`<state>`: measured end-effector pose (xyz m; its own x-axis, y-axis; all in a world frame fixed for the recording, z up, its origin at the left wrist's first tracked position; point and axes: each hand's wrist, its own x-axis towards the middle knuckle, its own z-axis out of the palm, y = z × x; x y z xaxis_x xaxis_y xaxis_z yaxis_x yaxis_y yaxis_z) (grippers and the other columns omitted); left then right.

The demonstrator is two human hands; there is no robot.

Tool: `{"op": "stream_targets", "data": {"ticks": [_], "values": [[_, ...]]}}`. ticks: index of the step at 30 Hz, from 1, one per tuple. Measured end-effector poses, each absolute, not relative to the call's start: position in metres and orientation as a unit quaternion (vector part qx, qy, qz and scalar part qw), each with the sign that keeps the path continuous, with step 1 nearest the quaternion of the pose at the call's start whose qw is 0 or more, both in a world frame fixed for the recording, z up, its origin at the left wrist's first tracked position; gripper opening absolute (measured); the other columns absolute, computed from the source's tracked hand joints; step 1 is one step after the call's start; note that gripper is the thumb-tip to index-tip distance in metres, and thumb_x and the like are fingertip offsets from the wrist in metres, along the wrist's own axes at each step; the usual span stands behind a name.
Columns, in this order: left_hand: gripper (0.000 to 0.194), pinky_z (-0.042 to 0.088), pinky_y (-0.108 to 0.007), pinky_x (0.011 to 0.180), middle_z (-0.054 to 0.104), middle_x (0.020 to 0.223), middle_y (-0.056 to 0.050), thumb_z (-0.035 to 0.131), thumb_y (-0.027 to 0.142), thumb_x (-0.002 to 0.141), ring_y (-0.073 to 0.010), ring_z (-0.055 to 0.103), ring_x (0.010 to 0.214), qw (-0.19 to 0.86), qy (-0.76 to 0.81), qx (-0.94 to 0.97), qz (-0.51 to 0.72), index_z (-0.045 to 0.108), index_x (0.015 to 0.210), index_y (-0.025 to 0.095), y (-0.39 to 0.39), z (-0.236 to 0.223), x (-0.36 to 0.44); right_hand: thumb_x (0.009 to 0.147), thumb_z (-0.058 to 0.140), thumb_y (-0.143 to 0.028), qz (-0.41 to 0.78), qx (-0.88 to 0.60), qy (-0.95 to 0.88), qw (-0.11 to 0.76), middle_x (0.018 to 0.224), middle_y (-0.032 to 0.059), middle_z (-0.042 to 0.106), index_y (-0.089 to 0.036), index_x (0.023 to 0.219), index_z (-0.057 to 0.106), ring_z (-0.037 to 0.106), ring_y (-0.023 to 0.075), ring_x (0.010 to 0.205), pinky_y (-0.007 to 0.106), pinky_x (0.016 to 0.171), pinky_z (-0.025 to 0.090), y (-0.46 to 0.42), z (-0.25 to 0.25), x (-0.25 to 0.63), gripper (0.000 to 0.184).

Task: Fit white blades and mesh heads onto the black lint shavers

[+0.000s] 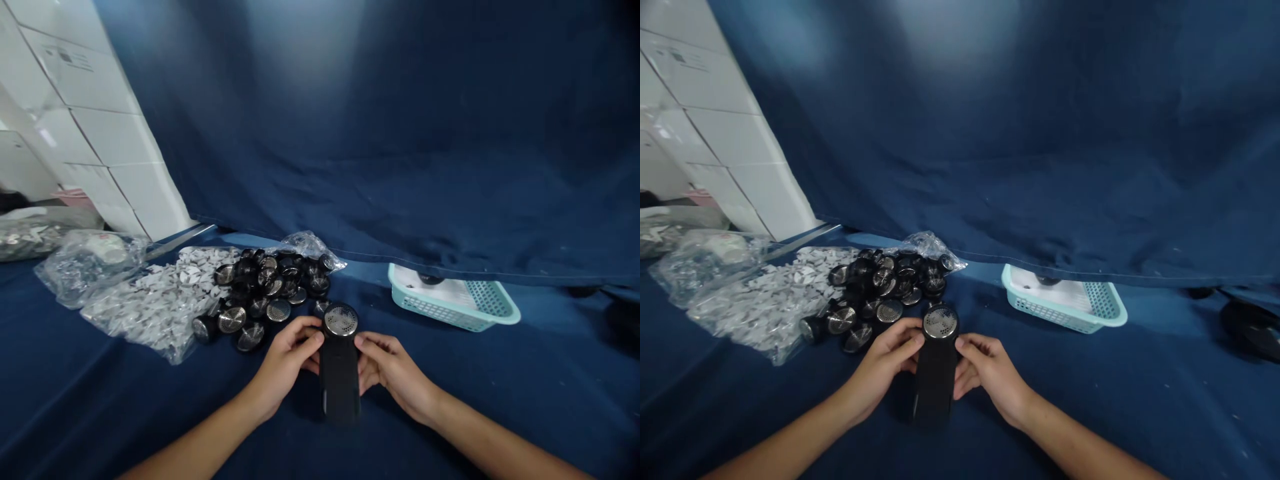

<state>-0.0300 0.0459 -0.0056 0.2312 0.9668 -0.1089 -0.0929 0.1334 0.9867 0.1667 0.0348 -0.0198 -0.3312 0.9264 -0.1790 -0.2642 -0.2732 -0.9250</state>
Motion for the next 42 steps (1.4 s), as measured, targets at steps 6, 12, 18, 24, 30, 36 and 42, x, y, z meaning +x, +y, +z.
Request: {"op": "stream_targets", "data": {"ticks": [6,12,18,24,30,36,42], "values": [[0.041,0.049,-0.026,0.061,0.063,0.085,-0.003,0.069,0.038,0.078,-0.0156,0.061,0.072,0.639,0.441,0.47,0.421,0.059,0.111,0.017,0.051,-0.008,-0.032,0.082,0.069,-0.043,0.703,-0.361,-0.432,0.434,0.067,0.0052,0.07,-0.013,0.102,0.059,0.065,0.0149,0.051,0.03,0.056,0.053,0.034,-0.024,0.169,0.038],[0.029,0.048,-0.029,0.07,0.066,0.095,-0.008,0.061,0.035,0.085,-0.0178,0.063,0.079,0.724,0.38,0.412,0.403,0.062,0.105,0.014,0.055,-0.011,-0.037,0.082,0.07,-0.034,0.704,-0.34,-0.44,0.442,0.075,0.0029,0.069,-0.016,0.116,0.057,0.067,0.0151,0.057,0.033,0.063,0.054,0.033,-0.023,0.172,0.041],[0.036,0.05,-0.033,0.075,0.065,0.104,-0.011,0.054,0.044,0.088,-0.0241,0.061,0.096,0.823,0.281,0.322,0.375,0.064,0.107,0.015,0.056,-0.016,-0.039,0.084,0.068,-0.033,0.696,-0.315,-0.491,0.419,0.09,0.0064,0.071,-0.022,0.126,0.056,0.069,0.0172,0.067,0.035,0.063,0.055,0.032,-0.026,0.171,0.045],[0.05,0.051,-0.031,0.065,0.064,0.111,-0.014,0.066,0.053,0.08,-0.0238,0.062,0.09,0.798,0.307,0.319,0.409,0.065,0.11,0.014,0.053,-0.012,-0.037,0.088,0.059,-0.042,0.497,-0.405,-0.599,0.479,0.078,0.0049,0.07,-0.018,0.1,0.069,0.066,0.016,0.062,0.032,0.061,0.054,0.037,-0.029,0.178,0.028],[0.047,0.049,-0.027,0.056,0.067,0.101,-0.016,0.063,0.046,0.085,-0.0179,0.062,0.072,0.812,0.321,0.269,0.407,0.06,0.115,0.01,0.051,-0.008,-0.038,0.092,0.042,-0.045,-0.044,-0.727,-0.563,0.392,0.104,0.0115,0.07,-0.018,0.11,0.064,0.066,0.0248,0.092,0.037,0.08,0.051,0.102,0.024,0.27,0.04],[0.042,0.05,-0.026,0.052,0.065,0.112,-0.016,0.064,0.041,0.086,-0.0177,0.064,0.073,0.809,0.32,0.268,0.414,0.059,0.115,0.011,0.055,-0.011,-0.037,0.07,0.07,-0.033,-0.014,-0.8,-0.572,0.181,0.086,0.0147,0.073,-0.019,0.089,0.076,0.068,0.0352,0.086,0.041,0.072,0.049,0.16,0.039,0.321,0.024],[0.037,0.052,-0.026,0.051,0.063,0.119,-0.016,0.063,0.039,0.087,-0.0177,0.064,0.077,0.811,0.298,0.296,0.408,0.06,0.111,0.011,0.057,-0.015,-0.038,0.087,0.062,-0.039,0.012,-0.8,-0.594,0.084,0.099,0.008,0.071,-0.016,0.102,0.068,0.067,0.023,0.093,0.042,0.083,0.05,0.17,0.03,0.318,0.028]]}}
